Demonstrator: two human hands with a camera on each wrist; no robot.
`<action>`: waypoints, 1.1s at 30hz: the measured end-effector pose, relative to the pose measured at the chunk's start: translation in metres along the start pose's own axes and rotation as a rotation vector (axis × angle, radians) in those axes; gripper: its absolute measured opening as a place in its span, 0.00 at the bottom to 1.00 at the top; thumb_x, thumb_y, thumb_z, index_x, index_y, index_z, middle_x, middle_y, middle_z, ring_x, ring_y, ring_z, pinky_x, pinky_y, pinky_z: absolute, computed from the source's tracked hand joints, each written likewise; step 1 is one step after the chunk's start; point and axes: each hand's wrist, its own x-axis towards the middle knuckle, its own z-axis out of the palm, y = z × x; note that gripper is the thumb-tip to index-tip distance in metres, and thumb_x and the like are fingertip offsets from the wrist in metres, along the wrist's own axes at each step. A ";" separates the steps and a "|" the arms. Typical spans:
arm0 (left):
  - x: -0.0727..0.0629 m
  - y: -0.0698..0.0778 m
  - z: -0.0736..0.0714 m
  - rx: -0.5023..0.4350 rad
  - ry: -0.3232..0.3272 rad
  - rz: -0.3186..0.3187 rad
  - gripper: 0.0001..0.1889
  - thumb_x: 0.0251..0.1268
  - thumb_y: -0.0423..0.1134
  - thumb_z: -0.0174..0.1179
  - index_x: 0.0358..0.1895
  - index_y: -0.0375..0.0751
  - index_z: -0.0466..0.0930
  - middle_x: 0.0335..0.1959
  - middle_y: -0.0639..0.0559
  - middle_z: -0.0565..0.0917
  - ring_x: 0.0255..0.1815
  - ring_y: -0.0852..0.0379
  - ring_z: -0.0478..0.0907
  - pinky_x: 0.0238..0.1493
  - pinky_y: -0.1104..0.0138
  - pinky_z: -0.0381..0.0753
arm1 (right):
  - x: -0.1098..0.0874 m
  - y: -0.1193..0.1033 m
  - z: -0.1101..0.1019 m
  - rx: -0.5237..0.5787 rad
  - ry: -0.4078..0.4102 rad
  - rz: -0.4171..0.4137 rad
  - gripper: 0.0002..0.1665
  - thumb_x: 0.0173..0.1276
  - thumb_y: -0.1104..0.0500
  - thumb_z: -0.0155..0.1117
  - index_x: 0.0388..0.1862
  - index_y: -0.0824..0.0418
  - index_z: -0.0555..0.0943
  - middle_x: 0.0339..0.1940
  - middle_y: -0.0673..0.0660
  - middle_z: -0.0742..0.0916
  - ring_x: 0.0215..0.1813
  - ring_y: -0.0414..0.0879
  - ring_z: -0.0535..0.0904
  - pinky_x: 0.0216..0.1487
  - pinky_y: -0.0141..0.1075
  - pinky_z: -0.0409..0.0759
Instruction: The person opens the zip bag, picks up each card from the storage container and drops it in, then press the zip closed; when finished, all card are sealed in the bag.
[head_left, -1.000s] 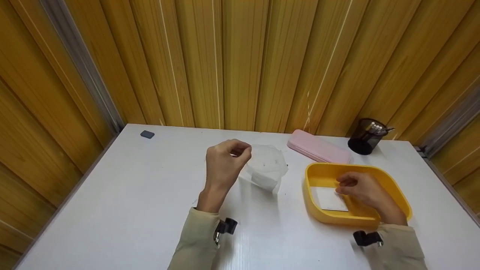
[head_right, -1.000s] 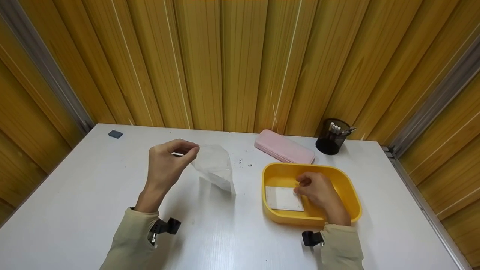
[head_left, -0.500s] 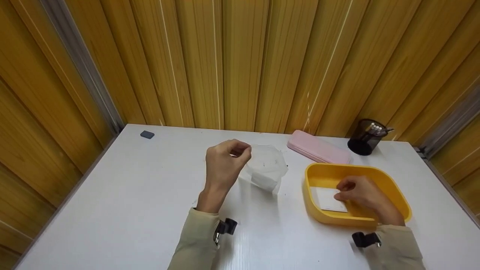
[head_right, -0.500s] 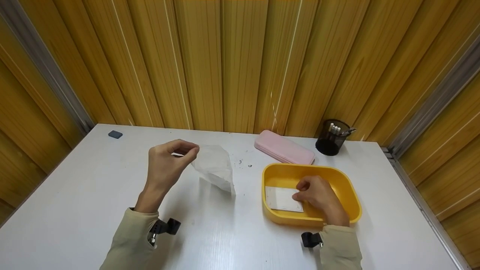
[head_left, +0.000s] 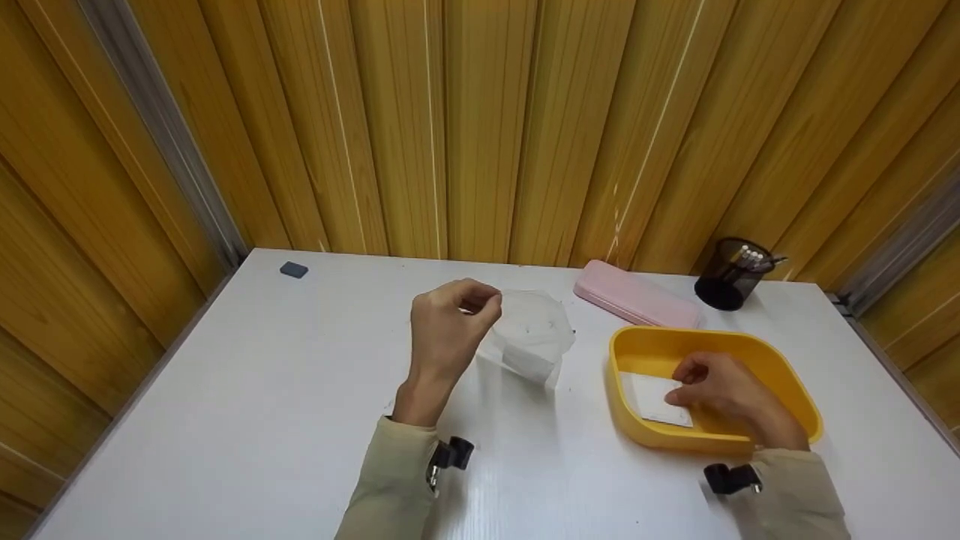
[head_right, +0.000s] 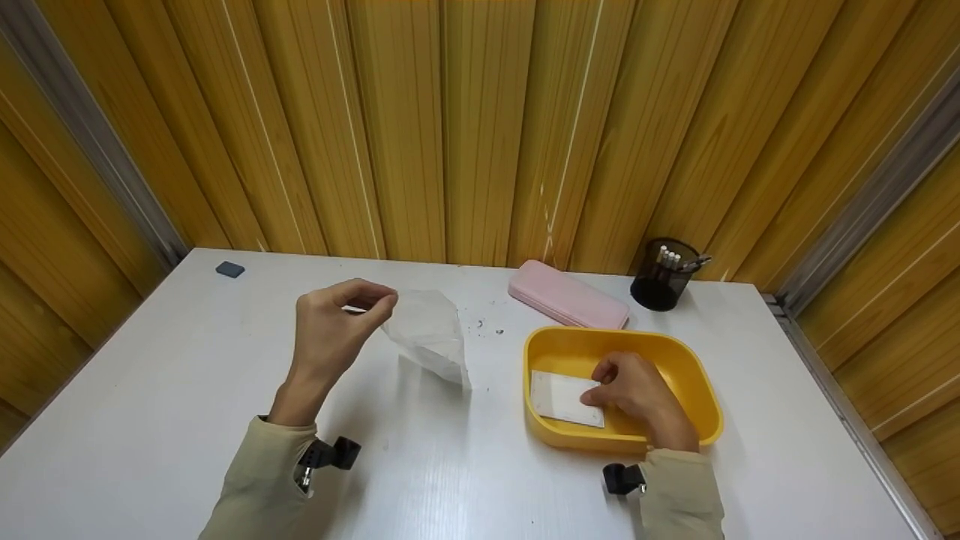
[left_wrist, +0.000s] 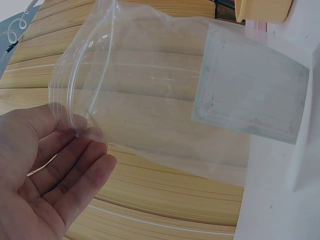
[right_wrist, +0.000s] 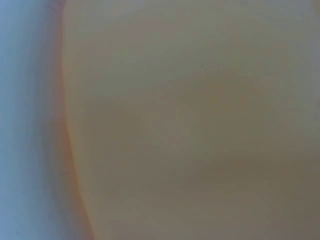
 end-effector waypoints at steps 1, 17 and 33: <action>0.000 0.001 0.000 -0.001 0.001 0.000 0.04 0.61 0.25 0.71 0.30 0.36 0.91 0.26 0.50 0.89 0.26 0.56 0.86 0.33 0.68 0.87 | 0.000 0.000 0.000 -0.001 0.002 -0.001 0.27 0.60 0.52 0.86 0.50 0.65 0.83 0.45 0.58 0.83 0.48 0.54 0.76 0.52 0.40 0.79; 0.000 0.000 -0.001 0.001 -0.010 -0.006 0.05 0.61 0.25 0.70 0.30 0.37 0.91 0.26 0.50 0.89 0.26 0.56 0.87 0.33 0.69 0.87 | 0.002 0.008 -0.006 -0.003 0.015 -0.101 0.26 0.63 0.56 0.83 0.50 0.67 0.79 0.41 0.57 0.82 0.45 0.53 0.75 0.41 0.30 0.76; 0.000 0.000 -0.001 -0.003 -0.010 -0.007 0.05 0.62 0.25 0.70 0.30 0.37 0.91 0.26 0.51 0.89 0.26 0.57 0.87 0.32 0.69 0.87 | -0.003 0.009 -0.014 -0.044 0.074 -0.106 0.25 0.68 0.54 0.80 0.55 0.67 0.80 0.47 0.60 0.84 0.47 0.55 0.77 0.45 0.28 0.79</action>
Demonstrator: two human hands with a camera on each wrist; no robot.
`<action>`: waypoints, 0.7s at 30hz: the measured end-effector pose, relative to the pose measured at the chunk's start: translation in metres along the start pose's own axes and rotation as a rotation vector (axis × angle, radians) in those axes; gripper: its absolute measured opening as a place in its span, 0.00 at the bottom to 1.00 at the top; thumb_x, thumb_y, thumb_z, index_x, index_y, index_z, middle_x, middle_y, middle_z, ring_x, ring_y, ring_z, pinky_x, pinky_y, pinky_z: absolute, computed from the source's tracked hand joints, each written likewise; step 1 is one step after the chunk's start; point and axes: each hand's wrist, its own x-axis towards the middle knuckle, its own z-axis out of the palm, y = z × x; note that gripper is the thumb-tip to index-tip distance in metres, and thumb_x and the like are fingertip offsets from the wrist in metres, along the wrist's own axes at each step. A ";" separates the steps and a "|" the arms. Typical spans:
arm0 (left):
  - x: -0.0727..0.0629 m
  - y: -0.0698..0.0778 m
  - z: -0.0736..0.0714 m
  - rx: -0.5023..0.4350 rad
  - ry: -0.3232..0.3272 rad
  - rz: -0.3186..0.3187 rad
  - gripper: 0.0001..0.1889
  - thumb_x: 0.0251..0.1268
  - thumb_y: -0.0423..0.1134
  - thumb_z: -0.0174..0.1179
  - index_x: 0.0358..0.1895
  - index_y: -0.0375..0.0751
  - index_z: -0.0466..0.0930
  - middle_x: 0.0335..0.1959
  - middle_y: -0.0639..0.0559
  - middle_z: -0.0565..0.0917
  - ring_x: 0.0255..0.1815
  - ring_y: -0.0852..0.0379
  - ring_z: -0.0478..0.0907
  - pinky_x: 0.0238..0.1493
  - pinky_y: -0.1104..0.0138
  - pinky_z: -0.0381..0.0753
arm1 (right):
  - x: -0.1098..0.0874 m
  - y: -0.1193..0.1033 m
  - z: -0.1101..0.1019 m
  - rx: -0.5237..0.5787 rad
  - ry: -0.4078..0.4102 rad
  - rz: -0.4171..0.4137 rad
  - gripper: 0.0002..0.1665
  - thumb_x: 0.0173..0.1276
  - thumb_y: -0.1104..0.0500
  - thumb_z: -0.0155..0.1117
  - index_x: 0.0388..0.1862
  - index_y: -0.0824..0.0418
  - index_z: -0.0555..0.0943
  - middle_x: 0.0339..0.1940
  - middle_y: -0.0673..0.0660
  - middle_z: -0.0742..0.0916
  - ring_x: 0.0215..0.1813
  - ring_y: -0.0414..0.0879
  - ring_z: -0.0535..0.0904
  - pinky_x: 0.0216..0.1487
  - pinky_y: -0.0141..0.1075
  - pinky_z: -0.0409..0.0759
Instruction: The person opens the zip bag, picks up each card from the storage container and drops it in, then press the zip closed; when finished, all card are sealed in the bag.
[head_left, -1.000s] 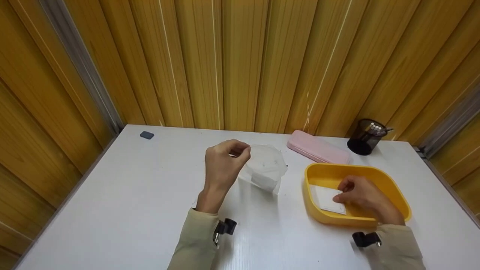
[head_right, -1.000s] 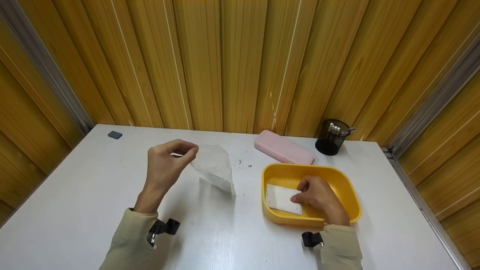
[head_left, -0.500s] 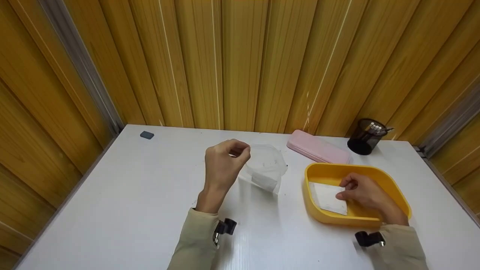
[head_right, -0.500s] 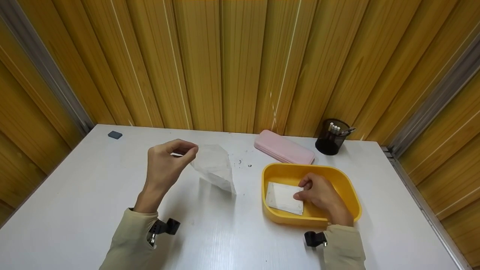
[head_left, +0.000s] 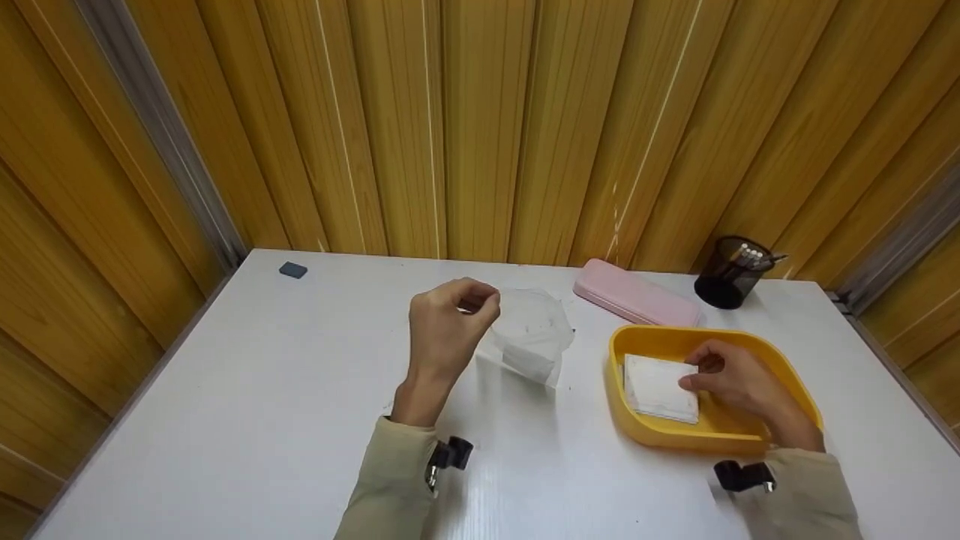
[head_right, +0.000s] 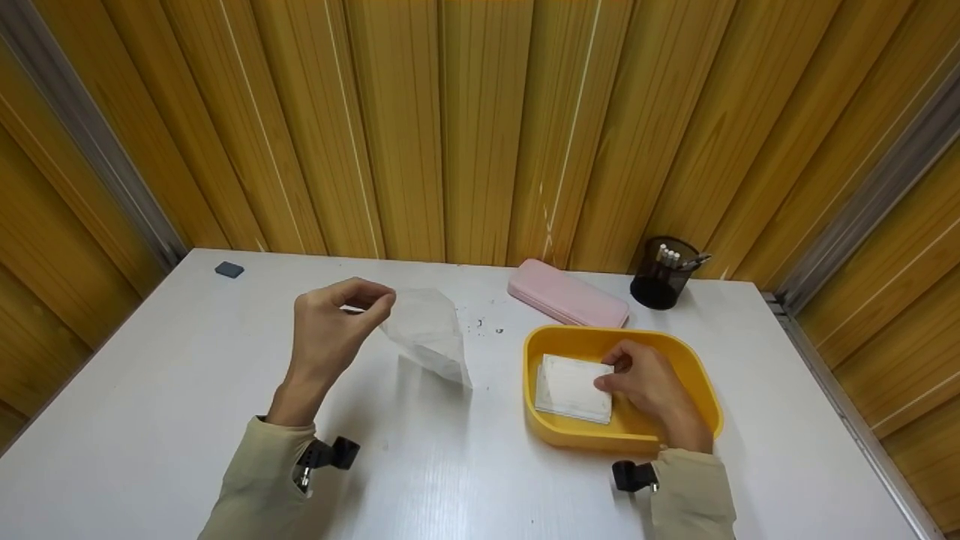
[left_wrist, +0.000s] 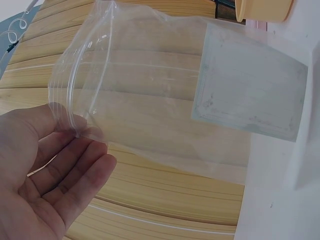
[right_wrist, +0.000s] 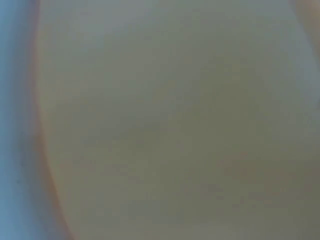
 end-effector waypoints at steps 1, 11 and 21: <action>0.000 0.000 0.000 -0.002 -0.001 0.000 0.05 0.62 0.25 0.70 0.30 0.37 0.91 0.26 0.51 0.89 0.26 0.57 0.87 0.32 0.69 0.87 | -0.001 -0.001 -0.001 -0.007 0.008 -0.014 0.24 0.69 0.55 0.79 0.54 0.68 0.81 0.46 0.59 0.84 0.47 0.54 0.77 0.44 0.28 0.79; -0.001 0.002 0.001 0.011 0.005 -0.001 0.04 0.61 0.25 0.70 0.31 0.36 0.91 0.26 0.50 0.89 0.26 0.57 0.86 0.33 0.68 0.87 | -0.014 -0.013 -0.015 -0.016 0.123 -0.150 0.14 0.79 0.64 0.66 0.59 0.68 0.84 0.52 0.64 0.87 0.49 0.56 0.84 0.46 0.29 0.86; -0.002 0.001 0.000 0.017 -0.002 0.003 0.04 0.62 0.26 0.70 0.31 0.36 0.91 0.27 0.50 0.89 0.27 0.57 0.86 0.33 0.68 0.87 | -0.033 -0.047 -0.033 -0.032 0.384 -0.302 0.17 0.80 0.63 0.65 0.63 0.66 0.85 0.51 0.66 0.88 0.42 0.31 0.79 0.43 0.16 0.76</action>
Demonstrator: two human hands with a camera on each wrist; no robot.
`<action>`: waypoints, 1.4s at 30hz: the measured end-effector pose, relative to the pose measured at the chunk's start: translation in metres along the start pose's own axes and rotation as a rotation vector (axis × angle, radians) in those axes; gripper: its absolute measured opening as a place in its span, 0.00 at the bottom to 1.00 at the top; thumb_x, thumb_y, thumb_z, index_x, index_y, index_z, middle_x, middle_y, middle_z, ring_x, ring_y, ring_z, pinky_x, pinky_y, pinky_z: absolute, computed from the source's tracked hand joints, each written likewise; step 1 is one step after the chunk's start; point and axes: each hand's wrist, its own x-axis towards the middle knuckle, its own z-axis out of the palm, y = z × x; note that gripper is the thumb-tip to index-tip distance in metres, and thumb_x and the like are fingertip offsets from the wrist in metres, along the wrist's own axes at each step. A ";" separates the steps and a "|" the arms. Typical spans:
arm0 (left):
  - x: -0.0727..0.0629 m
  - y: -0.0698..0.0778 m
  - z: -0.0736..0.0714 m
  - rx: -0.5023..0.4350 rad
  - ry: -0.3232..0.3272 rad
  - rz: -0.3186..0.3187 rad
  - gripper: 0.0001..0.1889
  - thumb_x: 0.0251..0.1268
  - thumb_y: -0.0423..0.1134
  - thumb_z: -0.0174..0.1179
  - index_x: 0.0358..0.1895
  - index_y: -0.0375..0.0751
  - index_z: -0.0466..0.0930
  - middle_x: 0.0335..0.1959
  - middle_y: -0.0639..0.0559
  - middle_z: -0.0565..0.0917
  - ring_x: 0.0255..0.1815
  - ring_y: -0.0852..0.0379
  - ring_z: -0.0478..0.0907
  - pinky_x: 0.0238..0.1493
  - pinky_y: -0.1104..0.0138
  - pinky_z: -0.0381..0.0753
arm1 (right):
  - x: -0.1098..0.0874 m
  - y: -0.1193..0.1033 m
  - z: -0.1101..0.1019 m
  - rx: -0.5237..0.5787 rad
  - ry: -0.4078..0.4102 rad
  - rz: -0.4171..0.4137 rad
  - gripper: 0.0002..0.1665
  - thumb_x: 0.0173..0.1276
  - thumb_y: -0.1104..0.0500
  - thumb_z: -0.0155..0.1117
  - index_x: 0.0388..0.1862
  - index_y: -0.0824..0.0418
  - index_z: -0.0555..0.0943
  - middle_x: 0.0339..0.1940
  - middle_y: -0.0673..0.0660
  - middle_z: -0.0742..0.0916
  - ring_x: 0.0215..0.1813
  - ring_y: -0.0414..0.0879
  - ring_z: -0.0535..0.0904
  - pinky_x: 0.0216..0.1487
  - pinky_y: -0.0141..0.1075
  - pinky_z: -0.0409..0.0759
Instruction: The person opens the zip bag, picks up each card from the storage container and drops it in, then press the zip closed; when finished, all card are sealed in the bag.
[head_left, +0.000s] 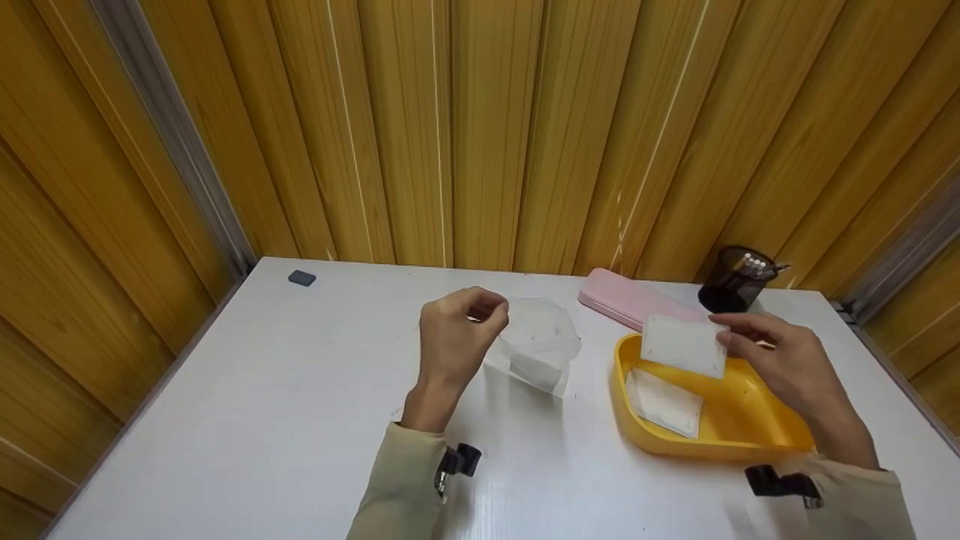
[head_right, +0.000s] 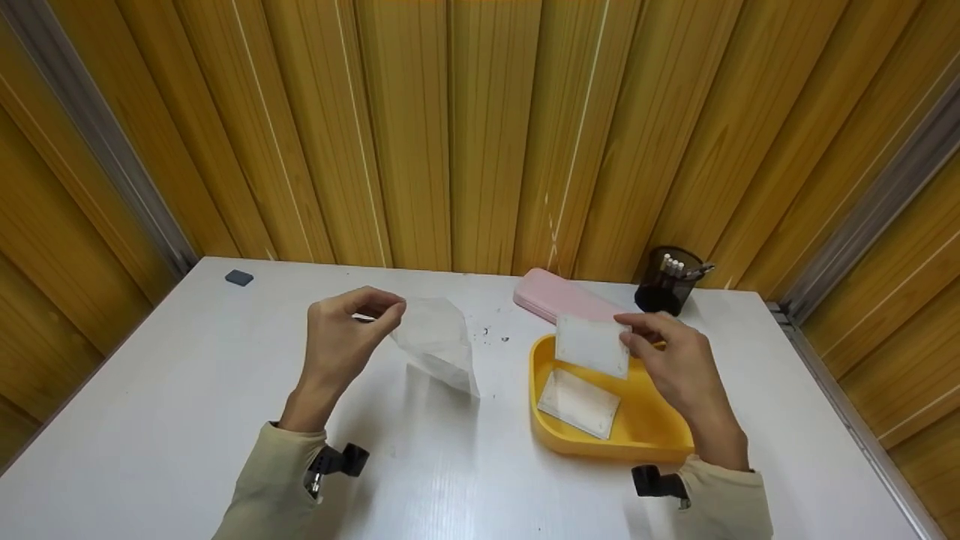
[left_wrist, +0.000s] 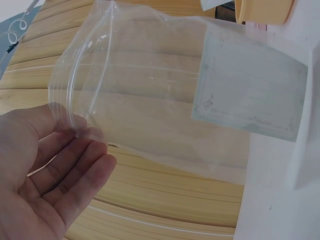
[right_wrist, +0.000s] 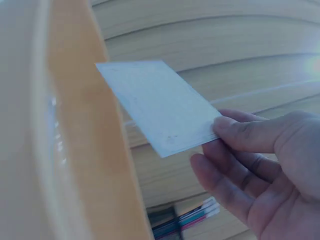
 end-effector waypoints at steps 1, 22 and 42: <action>0.000 0.000 0.000 -0.001 0.000 -0.001 0.04 0.62 0.26 0.70 0.31 0.36 0.91 0.26 0.50 0.89 0.27 0.57 0.86 0.33 0.68 0.87 | 0.001 -0.005 -0.002 -0.003 0.028 -0.014 0.17 0.80 0.63 0.66 0.63 0.67 0.85 0.49 0.65 0.89 0.41 0.29 0.79 0.44 0.15 0.74; 0.004 -0.004 0.002 -0.014 0.005 0.010 0.04 0.62 0.25 0.71 0.31 0.36 0.91 0.26 0.50 0.89 0.26 0.56 0.86 0.33 0.68 0.87 | 0.026 -0.125 -0.016 0.126 0.250 -0.423 0.12 0.66 0.76 0.73 0.48 0.69 0.87 0.41 0.57 0.90 0.42 0.32 0.85 0.49 0.19 0.80; 0.006 -0.001 0.005 -0.015 -0.012 -0.003 0.04 0.62 0.25 0.71 0.32 0.36 0.91 0.27 0.50 0.90 0.27 0.57 0.86 0.33 0.68 0.87 | 0.036 -0.172 0.018 0.069 0.007 -0.711 0.16 0.60 0.78 0.78 0.43 0.64 0.88 0.41 0.51 0.90 0.39 0.42 0.88 0.42 0.25 0.85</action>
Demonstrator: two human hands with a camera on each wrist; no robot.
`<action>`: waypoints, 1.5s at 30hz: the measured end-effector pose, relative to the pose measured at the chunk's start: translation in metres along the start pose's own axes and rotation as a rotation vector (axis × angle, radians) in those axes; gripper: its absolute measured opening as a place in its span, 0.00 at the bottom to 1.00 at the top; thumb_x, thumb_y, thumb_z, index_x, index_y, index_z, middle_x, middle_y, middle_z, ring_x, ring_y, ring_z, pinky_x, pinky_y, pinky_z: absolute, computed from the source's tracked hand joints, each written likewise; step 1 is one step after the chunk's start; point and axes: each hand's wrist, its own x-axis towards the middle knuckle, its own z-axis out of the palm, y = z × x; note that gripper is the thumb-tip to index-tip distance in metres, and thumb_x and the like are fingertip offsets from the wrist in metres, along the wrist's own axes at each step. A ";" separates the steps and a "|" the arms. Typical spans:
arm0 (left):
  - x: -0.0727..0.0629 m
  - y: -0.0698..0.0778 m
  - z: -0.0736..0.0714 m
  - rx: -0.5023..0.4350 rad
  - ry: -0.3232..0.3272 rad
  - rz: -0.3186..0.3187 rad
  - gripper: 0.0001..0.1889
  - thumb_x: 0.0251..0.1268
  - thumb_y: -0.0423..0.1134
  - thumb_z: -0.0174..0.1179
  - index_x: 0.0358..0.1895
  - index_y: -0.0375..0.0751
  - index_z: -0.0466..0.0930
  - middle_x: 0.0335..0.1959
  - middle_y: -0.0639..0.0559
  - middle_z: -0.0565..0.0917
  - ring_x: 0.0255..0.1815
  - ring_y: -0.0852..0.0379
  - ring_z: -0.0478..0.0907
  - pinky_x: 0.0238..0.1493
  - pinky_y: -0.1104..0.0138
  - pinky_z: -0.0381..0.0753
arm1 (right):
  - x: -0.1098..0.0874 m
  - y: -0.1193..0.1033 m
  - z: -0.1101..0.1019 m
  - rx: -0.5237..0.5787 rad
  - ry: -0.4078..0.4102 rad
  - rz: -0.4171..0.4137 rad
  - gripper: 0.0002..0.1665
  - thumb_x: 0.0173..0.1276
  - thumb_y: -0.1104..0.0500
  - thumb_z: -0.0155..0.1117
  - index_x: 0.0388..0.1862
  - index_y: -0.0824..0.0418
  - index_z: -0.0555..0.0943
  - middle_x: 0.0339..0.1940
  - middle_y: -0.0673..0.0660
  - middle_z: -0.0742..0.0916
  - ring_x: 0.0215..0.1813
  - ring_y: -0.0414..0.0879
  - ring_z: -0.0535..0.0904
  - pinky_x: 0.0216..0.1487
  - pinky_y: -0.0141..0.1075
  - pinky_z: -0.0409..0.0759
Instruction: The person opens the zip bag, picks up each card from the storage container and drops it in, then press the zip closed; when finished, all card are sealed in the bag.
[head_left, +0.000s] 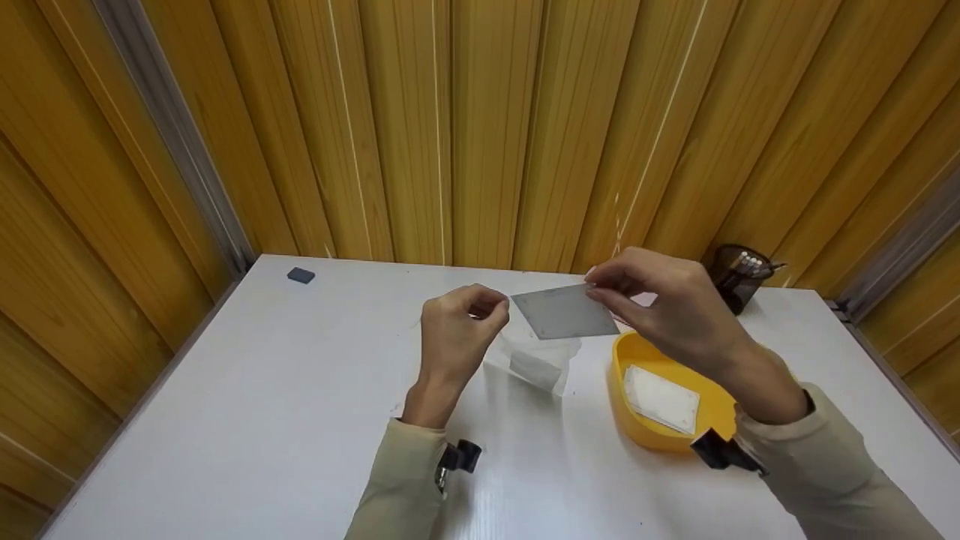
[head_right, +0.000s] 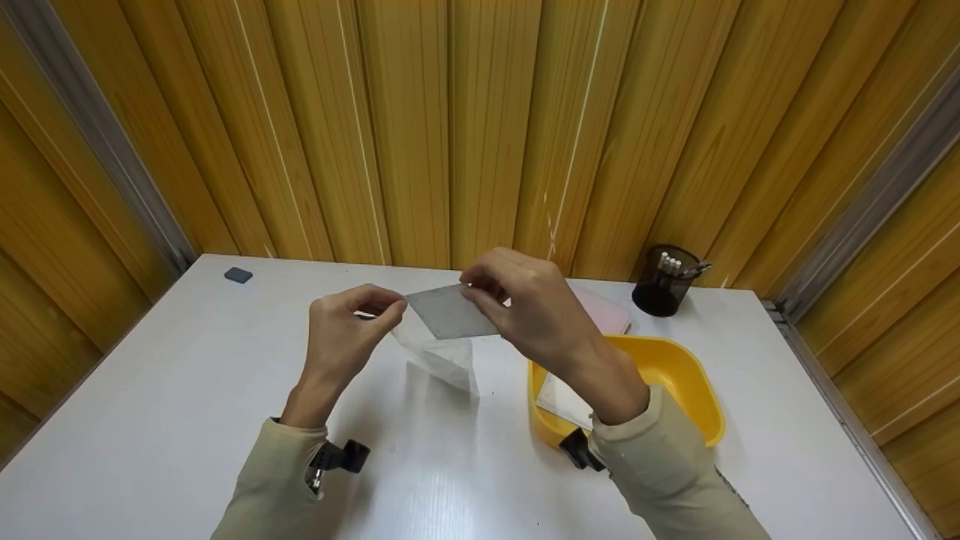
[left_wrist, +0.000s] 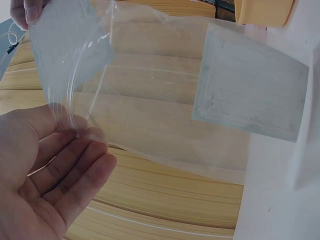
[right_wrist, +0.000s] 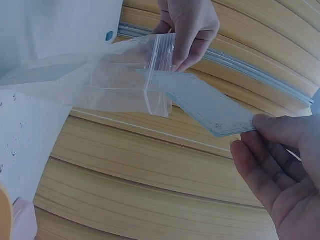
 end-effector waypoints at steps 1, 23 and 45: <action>0.000 0.000 0.000 0.002 -0.002 0.000 0.04 0.62 0.25 0.70 0.32 0.36 0.91 0.27 0.50 0.90 0.27 0.57 0.86 0.33 0.68 0.87 | 0.001 -0.001 0.002 -0.009 -0.013 -0.005 0.16 0.59 0.78 0.78 0.43 0.64 0.88 0.41 0.51 0.90 0.39 0.41 0.87 0.41 0.26 0.85; -0.002 -0.001 -0.002 0.002 0.025 0.029 0.05 0.60 0.24 0.71 0.30 0.36 0.91 0.26 0.50 0.89 0.25 0.57 0.86 0.31 0.69 0.87 | 0.015 -0.004 0.025 -0.011 -0.114 -0.062 0.13 0.62 0.78 0.75 0.41 0.65 0.87 0.37 0.54 0.89 0.35 0.43 0.85 0.34 0.35 0.87; -0.001 0.003 0.000 0.012 0.005 0.032 0.05 0.61 0.25 0.71 0.30 0.37 0.91 0.26 0.51 0.89 0.25 0.58 0.86 0.32 0.69 0.87 | 0.017 -0.003 0.049 -0.121 -0.108 -0.076 0.08 0.64 0.74 0.75 0.40 0.66 0.88 0.36 0.55 0.89 0.35 0.49 0.84 0.37 0.41 0.85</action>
